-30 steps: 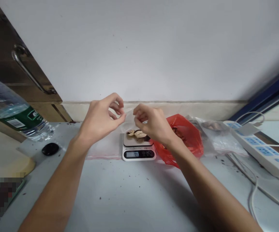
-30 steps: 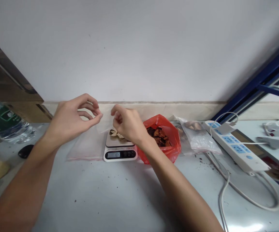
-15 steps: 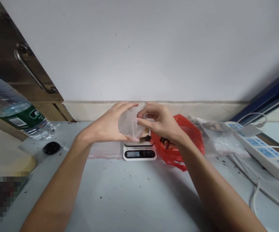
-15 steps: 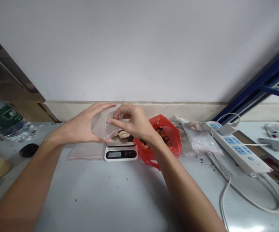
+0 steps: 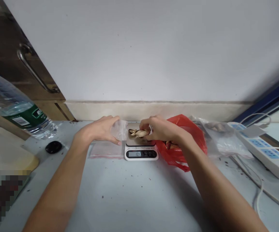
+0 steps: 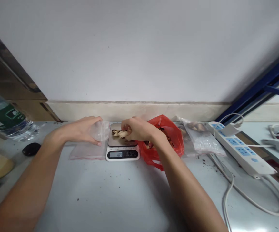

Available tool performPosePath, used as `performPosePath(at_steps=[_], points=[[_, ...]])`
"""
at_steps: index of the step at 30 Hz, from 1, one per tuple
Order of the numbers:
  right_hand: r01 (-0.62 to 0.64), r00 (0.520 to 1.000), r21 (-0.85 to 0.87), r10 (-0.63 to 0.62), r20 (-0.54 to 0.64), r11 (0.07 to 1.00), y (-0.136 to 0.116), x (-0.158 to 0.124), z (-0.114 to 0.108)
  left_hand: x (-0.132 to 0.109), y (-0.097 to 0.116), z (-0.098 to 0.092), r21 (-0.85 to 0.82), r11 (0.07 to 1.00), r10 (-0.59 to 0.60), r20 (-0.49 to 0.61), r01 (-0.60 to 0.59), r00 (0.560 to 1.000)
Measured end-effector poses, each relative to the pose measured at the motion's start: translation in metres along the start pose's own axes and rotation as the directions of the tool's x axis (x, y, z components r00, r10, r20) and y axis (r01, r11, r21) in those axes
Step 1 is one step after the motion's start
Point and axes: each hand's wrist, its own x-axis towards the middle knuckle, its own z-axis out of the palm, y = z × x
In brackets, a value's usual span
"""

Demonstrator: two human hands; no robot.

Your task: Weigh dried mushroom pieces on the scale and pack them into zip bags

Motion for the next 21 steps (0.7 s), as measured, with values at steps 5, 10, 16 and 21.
performPosePath(at_steps=[5,10,16,21], points=[[0.158,0.974,0.209,-0.117,-0.196,0.965,-0.006,0.0,0.001,0.001,0.008,0.003,-0.051,0.998,0.047,0.002,-0.047,0.999],[0.233,0.954,0.468,-0.108,-0.278,0.852,-0.013,0.005,0.008,-0.002,0.007,-0.003,-0.206,0.975,0.073,-0.037,-0.079,0.997],[0.162,0.965,0.142,-0.127,-0.228,0.977,-0.006,0.016,0.021,-0.015,-0.001,-0.015,-0.149,0.989,-0.031,-0.024,0.027,0.999],[0.114,0.989,0.026,-0.111,-0.094,0.993,-0.004,0.021,0.028,-0.008,-0.007,-0.007,-0.109,0.994,-0.025,-0.013,0.024,1.0]])
